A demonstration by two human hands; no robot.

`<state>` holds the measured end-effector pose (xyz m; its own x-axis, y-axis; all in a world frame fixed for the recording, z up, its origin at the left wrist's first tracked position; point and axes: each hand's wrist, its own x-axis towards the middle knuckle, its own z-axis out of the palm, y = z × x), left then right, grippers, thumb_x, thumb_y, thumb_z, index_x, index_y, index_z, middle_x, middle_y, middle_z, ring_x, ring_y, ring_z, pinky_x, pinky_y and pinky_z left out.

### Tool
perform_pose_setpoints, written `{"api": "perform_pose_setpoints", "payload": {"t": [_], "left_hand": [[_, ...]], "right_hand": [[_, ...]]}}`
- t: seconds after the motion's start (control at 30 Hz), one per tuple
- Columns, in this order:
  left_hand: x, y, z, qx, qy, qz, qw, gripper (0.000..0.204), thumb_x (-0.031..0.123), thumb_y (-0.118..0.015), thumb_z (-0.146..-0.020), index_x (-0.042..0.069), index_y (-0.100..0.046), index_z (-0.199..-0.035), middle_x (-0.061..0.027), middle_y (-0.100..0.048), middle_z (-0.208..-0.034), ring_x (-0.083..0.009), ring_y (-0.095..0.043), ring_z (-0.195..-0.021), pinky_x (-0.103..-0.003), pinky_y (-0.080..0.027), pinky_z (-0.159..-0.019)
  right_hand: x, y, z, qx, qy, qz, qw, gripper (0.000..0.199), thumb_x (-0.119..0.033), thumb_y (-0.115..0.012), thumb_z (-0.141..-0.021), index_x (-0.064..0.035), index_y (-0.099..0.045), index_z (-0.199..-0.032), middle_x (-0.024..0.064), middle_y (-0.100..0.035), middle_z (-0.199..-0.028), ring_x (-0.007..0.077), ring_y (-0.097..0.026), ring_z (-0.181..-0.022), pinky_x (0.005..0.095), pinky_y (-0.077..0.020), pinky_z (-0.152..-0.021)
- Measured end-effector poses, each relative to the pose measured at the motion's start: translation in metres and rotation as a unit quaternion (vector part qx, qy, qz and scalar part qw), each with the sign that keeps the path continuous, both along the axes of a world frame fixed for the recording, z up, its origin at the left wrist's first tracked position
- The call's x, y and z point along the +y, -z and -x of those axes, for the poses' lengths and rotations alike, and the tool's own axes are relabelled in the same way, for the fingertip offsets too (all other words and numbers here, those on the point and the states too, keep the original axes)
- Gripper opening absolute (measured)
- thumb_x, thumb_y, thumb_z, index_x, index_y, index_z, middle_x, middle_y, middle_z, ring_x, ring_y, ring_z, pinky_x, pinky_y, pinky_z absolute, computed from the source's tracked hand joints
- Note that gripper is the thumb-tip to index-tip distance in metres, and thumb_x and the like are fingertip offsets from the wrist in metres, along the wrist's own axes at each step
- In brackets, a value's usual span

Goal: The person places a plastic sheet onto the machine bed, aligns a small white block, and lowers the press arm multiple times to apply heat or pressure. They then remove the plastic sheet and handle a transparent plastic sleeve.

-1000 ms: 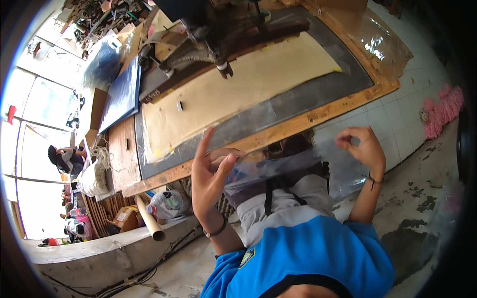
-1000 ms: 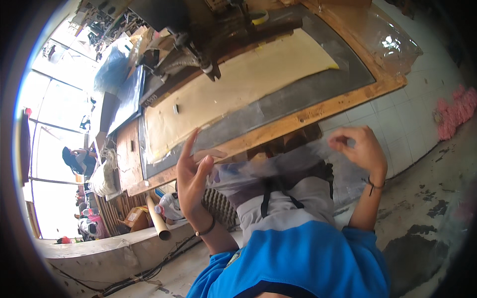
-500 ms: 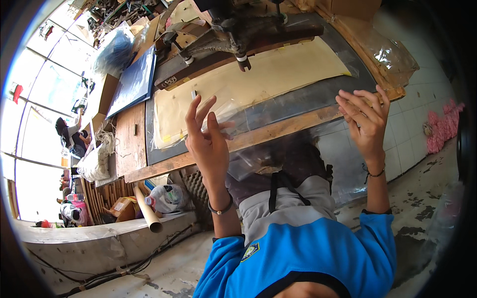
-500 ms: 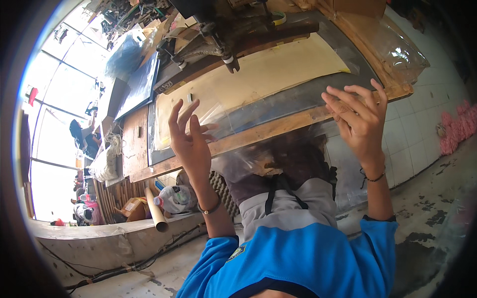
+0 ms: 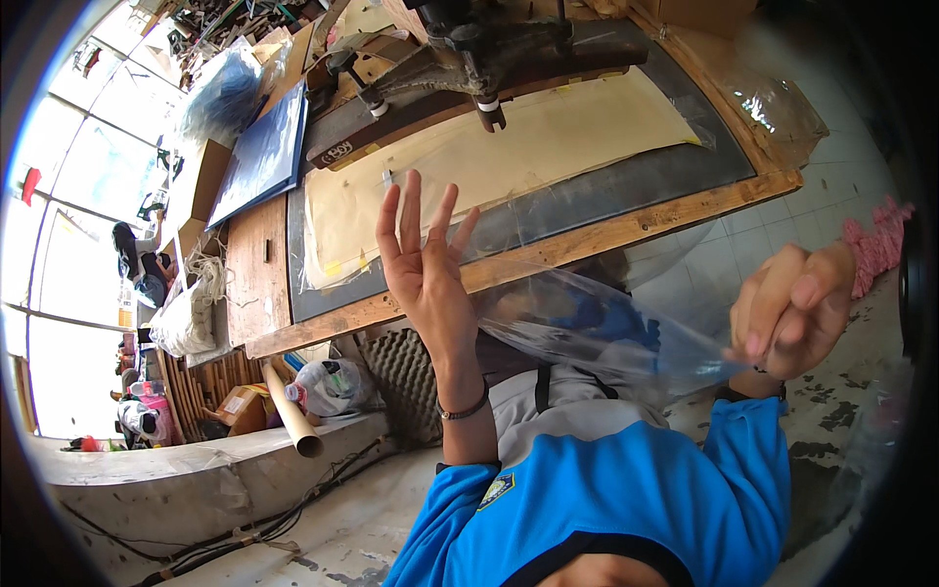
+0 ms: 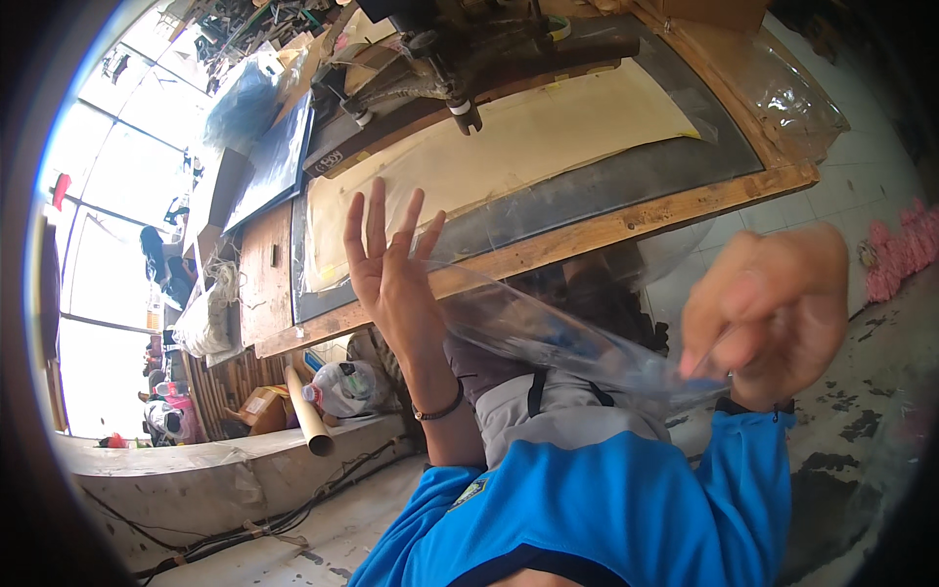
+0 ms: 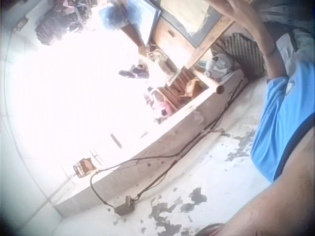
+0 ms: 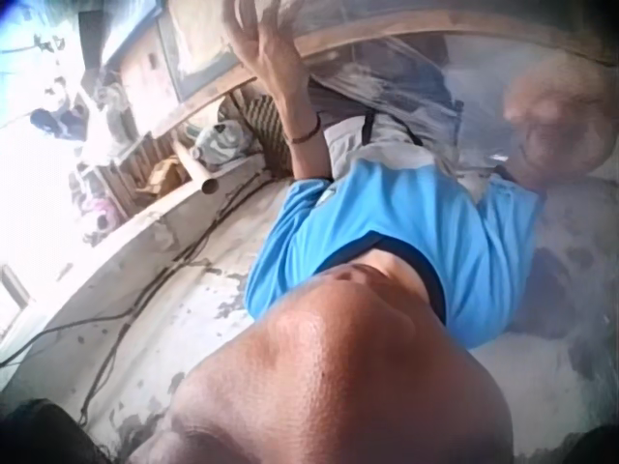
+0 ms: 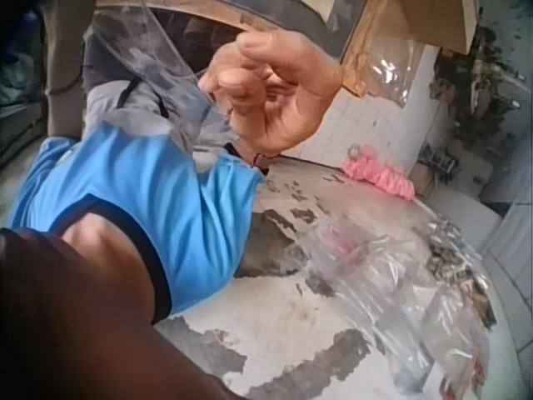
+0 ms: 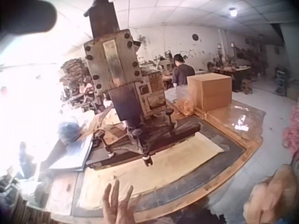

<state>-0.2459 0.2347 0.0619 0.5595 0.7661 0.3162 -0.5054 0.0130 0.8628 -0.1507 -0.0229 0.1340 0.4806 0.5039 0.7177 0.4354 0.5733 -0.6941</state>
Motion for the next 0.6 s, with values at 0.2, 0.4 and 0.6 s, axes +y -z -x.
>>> {"api": "perform_pose_setpoints", "payload": {"t": [0.2,0.4,0.6], "left_hand": [[0.006,-0.007,0.004,-0.008,0.074,-0.063,0.995,0.060,-0.004,-0.038,-0.104,0.008,-0.011,-0.157,-0.0270,-0.056,-0.140,-0.0374,-0.062,-0.123,-0.044,-0.056,-0.101],[0.016,-0.021,0.012,0.072,0.283,-0.096,0.951,0.036,0.006,-0.039,-0.109,-0.002,-0.034,-0.143,-0.0256,-0.061,-0.134,-0.0307,-0.064,-0.121,-0.041,-0.050,-0.104],[0.009,-0.013,0.011,0.073,0.421,-0.051,0.903,0.134,0.082,-0.071,-0.069,-0.001,-0.014,-0.157,-0.0301,-0.054,-0.141,-0.0357,-0.065,-0.115,-0.039,-0.050,-0.094]], "right_hand": [[0.032,-0.024,-0.031,-0.002,0.195,0.094,0.976,0.035,-0.022,-0.069,-0.098,0.0018,-0.057,-0.120,0.0037,-0.067,-0.078,0.0025,-0.051,-0.050,0.0171,-0.0350,-0.044],[0.065,-0.042,-0.055,-0.156,0.306,0.182,0.921,0.015,-0.017,-0.068,-0.099,-0.0033,-0.062,-0.100,0.0011,-0.065,-0.074,0.0026,-0.051,-0.052,0.0176,-0.0337,-0.044],[0.092,-0.010,-0.086,-0.059,0.182,0.372,0.908,0.021,-0.025,-0.058,-0.104,-0.0041,-0.055,-0.103,0.0060,-0.067,-0.074,0.0084,-0.059,-0.051,0.0236,-0.0428,-0.043]]}}
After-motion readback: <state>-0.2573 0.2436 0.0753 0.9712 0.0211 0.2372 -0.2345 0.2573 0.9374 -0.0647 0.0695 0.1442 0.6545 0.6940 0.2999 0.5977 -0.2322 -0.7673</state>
